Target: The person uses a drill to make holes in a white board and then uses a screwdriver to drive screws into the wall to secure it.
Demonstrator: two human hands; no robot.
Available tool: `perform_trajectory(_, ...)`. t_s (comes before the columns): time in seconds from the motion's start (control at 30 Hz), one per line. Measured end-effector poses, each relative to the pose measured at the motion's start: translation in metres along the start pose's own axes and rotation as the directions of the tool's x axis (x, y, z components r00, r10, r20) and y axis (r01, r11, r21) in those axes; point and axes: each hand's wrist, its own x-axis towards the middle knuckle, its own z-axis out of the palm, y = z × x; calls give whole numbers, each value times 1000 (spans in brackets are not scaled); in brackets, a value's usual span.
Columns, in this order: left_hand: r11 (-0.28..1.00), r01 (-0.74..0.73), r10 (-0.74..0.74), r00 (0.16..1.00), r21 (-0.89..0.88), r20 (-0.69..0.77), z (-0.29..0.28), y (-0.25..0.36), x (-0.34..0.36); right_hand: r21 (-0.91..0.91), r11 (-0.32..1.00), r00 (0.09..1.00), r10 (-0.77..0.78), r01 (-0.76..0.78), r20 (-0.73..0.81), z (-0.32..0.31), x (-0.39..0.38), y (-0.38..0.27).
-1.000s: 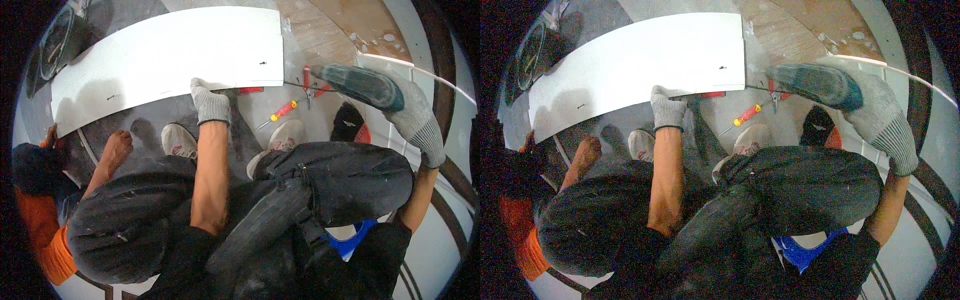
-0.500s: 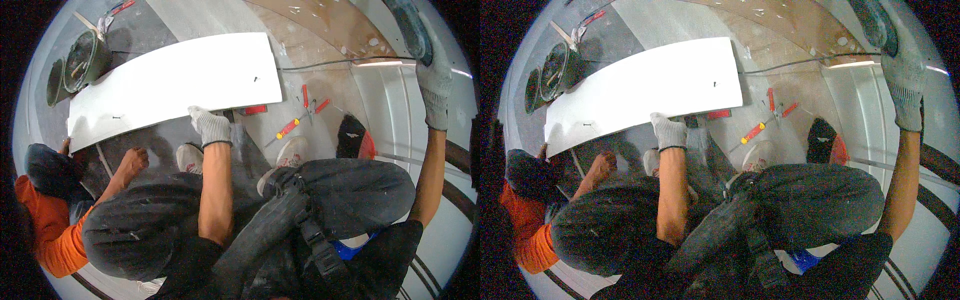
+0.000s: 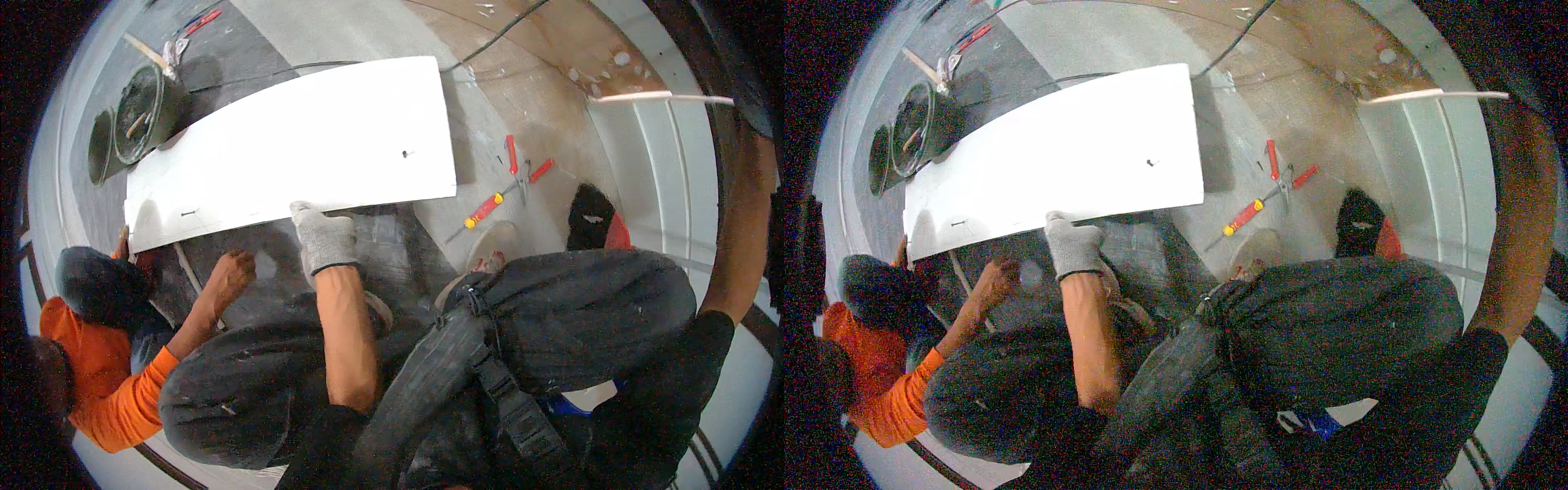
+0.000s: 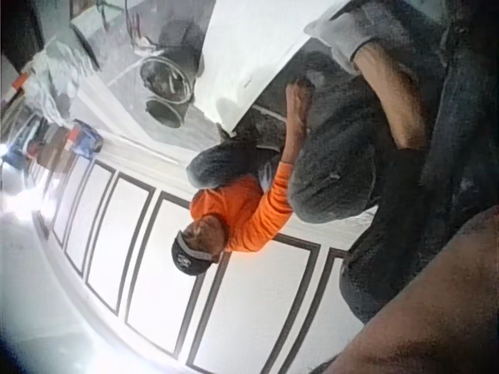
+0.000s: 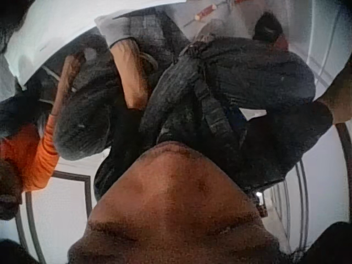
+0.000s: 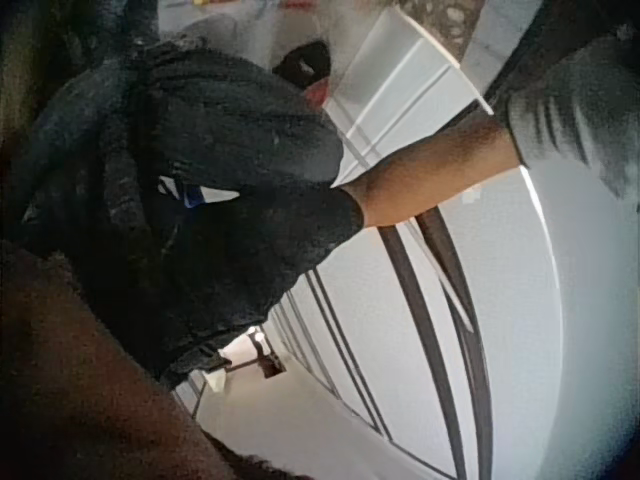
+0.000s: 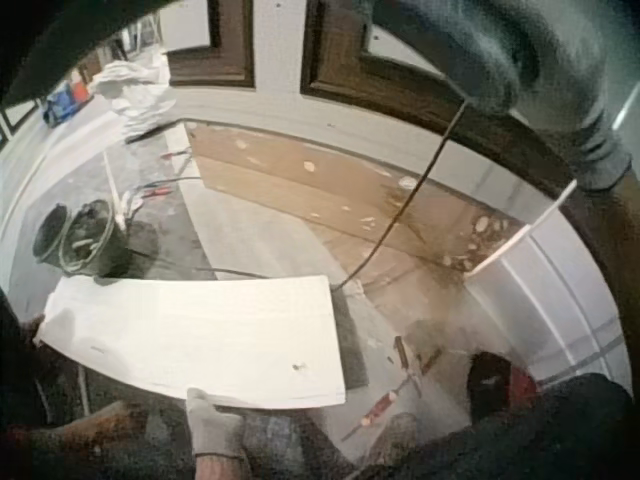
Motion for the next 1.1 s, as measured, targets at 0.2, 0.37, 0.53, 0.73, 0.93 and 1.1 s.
perform_trajectory(0.2,987,-68,67,998,146,13,-30,35,14,206,978,992,10,-36,128,25,-22,-2)
perform_trajectory(0.37,944,-116,104,993,310,56,-32,41,14,250,962,977,59,-110,203,73,-54,-16)
perform_trajectory(0.53,744,-218,137,975,632,176,-30,28,4,31,979,924,179,-201,338,158,-123,-65)
perform_trajectory(0.73,81,-312,289,916,947,277,-15,65,-13,63,982,974,168,-179,154,256,-179,-105)
perform_trajectory(0.93,-187,-188,273,933,964,235,31,56,-52,-22,973,949,229,-230,218,313,-240,-119)
perform_trajectory(1.1,-221,-220,308,909,950,282,30,68,-52,157,904,893,343,-398,291,330,-237,-132)
